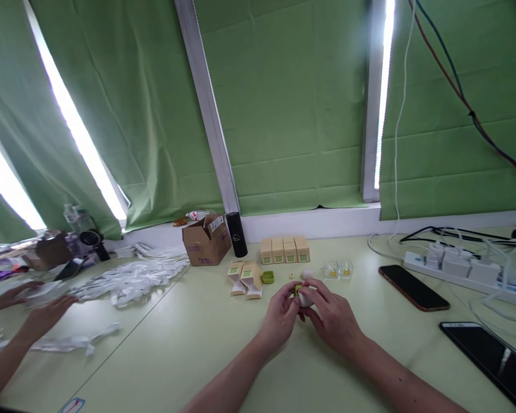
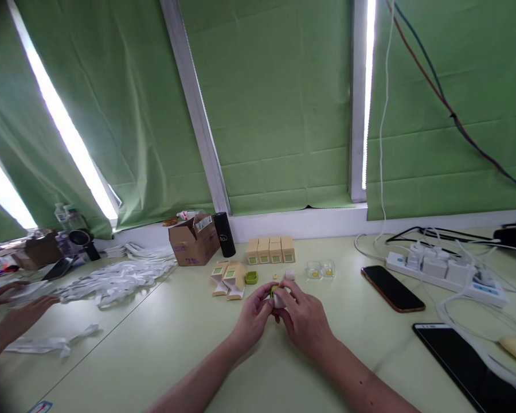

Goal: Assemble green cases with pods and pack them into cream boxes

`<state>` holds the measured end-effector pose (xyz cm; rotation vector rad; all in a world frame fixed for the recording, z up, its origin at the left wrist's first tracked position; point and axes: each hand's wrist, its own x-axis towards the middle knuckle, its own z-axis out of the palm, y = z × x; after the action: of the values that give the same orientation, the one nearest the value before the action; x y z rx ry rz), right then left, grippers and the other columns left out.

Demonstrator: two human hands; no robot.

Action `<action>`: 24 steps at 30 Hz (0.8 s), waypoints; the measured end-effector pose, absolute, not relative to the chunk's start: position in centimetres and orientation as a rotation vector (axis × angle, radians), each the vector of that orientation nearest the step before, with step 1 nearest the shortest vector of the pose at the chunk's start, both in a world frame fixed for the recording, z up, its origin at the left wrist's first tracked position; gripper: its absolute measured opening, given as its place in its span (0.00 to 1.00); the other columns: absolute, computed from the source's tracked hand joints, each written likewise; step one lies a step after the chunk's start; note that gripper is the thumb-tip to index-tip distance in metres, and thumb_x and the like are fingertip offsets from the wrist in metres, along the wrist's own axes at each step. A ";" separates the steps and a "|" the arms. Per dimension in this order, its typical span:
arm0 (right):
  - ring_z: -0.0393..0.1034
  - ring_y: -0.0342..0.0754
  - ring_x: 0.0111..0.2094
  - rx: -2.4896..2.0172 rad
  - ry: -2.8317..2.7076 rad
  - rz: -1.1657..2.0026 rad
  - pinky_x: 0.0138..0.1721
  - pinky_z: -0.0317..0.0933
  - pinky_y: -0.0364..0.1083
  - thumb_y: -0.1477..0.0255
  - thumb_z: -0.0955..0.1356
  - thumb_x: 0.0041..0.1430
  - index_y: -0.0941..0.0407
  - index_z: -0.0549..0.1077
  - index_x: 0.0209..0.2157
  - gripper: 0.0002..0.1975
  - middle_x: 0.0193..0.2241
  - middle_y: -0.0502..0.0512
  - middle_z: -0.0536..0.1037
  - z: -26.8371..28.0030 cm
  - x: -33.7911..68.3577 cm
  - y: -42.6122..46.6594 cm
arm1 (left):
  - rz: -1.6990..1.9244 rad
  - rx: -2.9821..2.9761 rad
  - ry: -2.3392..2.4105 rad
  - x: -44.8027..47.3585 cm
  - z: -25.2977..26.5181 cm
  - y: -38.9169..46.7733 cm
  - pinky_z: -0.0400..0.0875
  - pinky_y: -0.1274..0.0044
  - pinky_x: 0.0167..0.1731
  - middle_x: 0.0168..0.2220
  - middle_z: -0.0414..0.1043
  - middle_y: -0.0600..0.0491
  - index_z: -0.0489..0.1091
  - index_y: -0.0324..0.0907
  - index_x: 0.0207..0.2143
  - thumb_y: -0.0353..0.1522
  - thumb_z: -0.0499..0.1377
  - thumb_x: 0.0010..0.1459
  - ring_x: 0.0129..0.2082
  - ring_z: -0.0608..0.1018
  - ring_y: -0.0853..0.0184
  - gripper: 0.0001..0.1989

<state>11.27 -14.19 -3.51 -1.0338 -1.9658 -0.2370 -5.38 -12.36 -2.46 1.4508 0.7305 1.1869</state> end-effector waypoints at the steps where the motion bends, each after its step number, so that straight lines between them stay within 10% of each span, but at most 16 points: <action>1: 0.80 0.53 0.44 -1.022 -1.967 -0.272 0.37 0.73 0.46 0.74 0.63 0.68 0.54 0.73 0.53 0.15 0.54 0.64 0.78 -3.6 11.3 -14.1 | 1.190 1.449 0.740 -5.3 -2.4 -12.3 0.74 0.75 0.29 0.41 0.76 0.47 0.70 0.39 0.52 0.47 0.65 0.59 0.27 0.76 0.70 0.26; 12: 0.80 0.53 0.49 -0.876 -2.030 -0.498 0.40 0.77 0.47 0.83 0.59 0.66 0.63 0.65 0.61 0.23 0.58 0.70 0.76 -4.7 11.0 -13.3 | 1.264 1.412 0.916 -4.8 -3.2 -12.0 0.64 0.81 0.23 0.23 0.68 0.59 0.69 0.38 0.49 0.42 0.66 0.58 0.21 0.69 0.74 0.22; 24: 0.78 0.54 0.53 -0.842 -1.966 -0.513 0.45 0.78 0.47 0.82 0.59 0.68 0.64 0.64 0.63 0.24 0.56 0.71 0.78 -4.2 10.5 -13.5 | 1.372 1.533 0.956 -4.8 -4.1 -12.0 0.68 0.81 0.28 0.29 0.72 0.55 0.69 0.39 0.50 0.39 0.63 0.62 0.25 0.70 0.73 0.18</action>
<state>10.47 -13.55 -4.20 -0.8420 -1.9663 -0.5132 -4.77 -11.95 -4.07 1.5332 0.9558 1.3721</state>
